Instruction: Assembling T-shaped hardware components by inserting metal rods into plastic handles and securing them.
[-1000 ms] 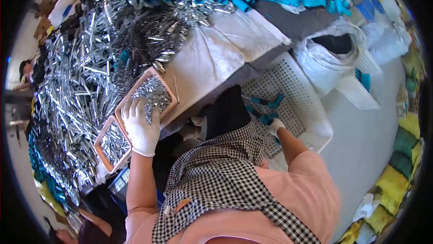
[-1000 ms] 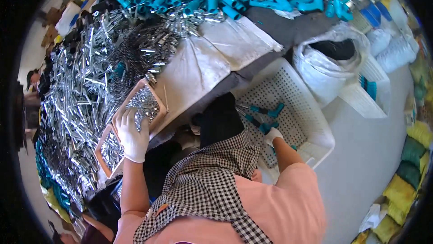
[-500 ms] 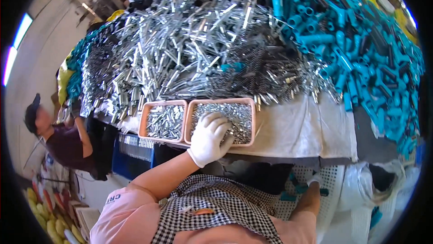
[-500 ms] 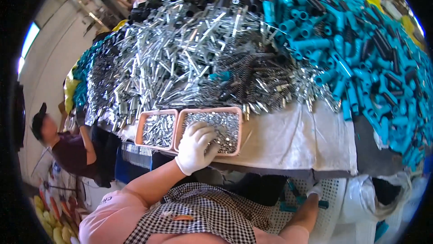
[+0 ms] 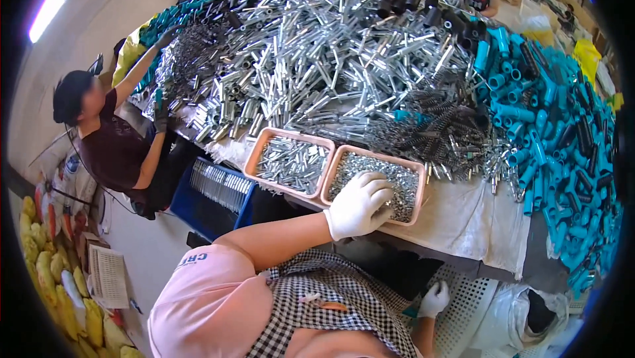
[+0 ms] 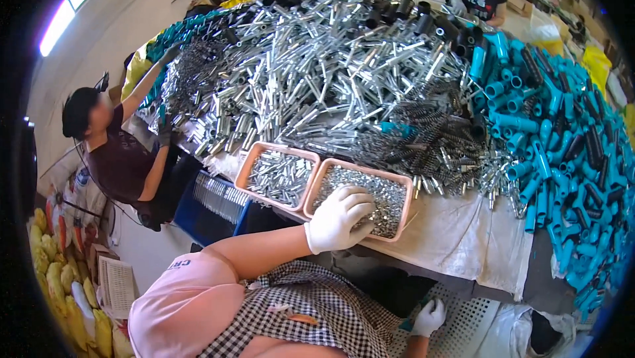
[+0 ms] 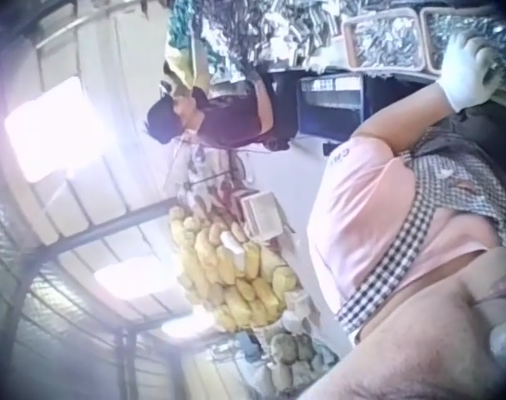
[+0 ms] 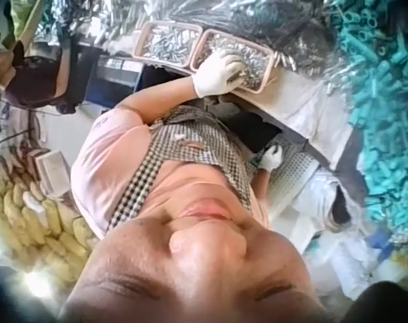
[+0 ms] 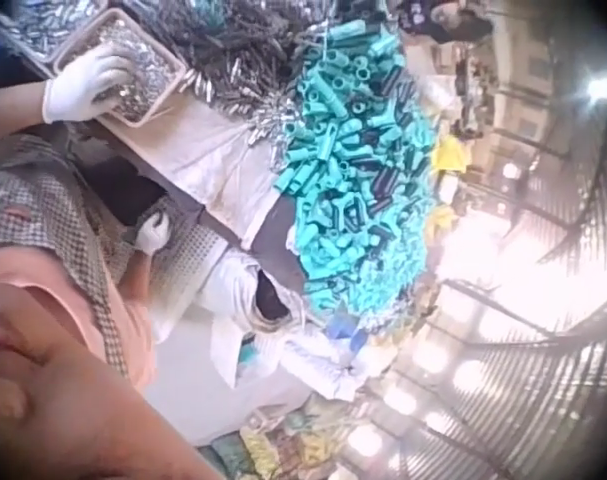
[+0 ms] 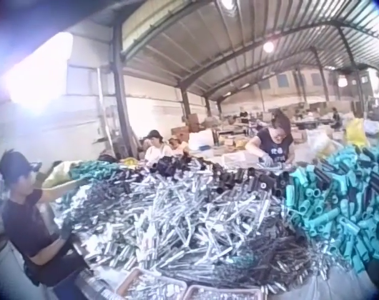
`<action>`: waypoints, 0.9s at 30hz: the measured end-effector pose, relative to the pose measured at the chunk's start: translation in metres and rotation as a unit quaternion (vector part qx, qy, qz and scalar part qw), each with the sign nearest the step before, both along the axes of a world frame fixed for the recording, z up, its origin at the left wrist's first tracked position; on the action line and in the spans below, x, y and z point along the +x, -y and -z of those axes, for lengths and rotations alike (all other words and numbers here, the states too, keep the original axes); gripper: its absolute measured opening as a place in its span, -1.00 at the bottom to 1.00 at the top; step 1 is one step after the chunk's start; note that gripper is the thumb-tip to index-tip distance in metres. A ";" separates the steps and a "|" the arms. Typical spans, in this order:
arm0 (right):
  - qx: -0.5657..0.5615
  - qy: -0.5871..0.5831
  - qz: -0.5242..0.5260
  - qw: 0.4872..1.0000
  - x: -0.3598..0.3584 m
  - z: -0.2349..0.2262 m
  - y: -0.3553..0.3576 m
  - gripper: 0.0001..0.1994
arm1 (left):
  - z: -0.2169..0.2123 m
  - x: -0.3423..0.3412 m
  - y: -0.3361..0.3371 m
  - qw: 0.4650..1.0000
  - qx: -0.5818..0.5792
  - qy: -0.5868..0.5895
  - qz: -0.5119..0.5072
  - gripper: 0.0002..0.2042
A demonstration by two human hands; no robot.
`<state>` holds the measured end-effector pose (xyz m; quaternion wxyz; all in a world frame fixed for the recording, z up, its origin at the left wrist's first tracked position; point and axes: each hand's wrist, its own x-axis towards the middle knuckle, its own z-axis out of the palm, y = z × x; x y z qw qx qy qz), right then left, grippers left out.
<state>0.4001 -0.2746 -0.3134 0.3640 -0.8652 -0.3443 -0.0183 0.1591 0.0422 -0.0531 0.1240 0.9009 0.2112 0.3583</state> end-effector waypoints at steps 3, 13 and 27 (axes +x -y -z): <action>0.085 0.054 -0.087 0.991 -0.034 -0.126 -0.041 -0.89 | -0.016 -0.017 -0.008 0.997 -0.076 0.032 -0.009 -0.57; 0.211 0.097 -0.493 0.839 -0.134 -0.281 -0.176 -0.80 | -0.006 -0.145 -0.190 0.865 -0.181 -0.219 -0.415 -0.79; 0.043 -0.436 -0.478 0.761 -0.223 -0.296 -0.384 -0.80 | -0.006 -0.120 -0.239 0.881 -0.251 -0.259 -0.307 -0.73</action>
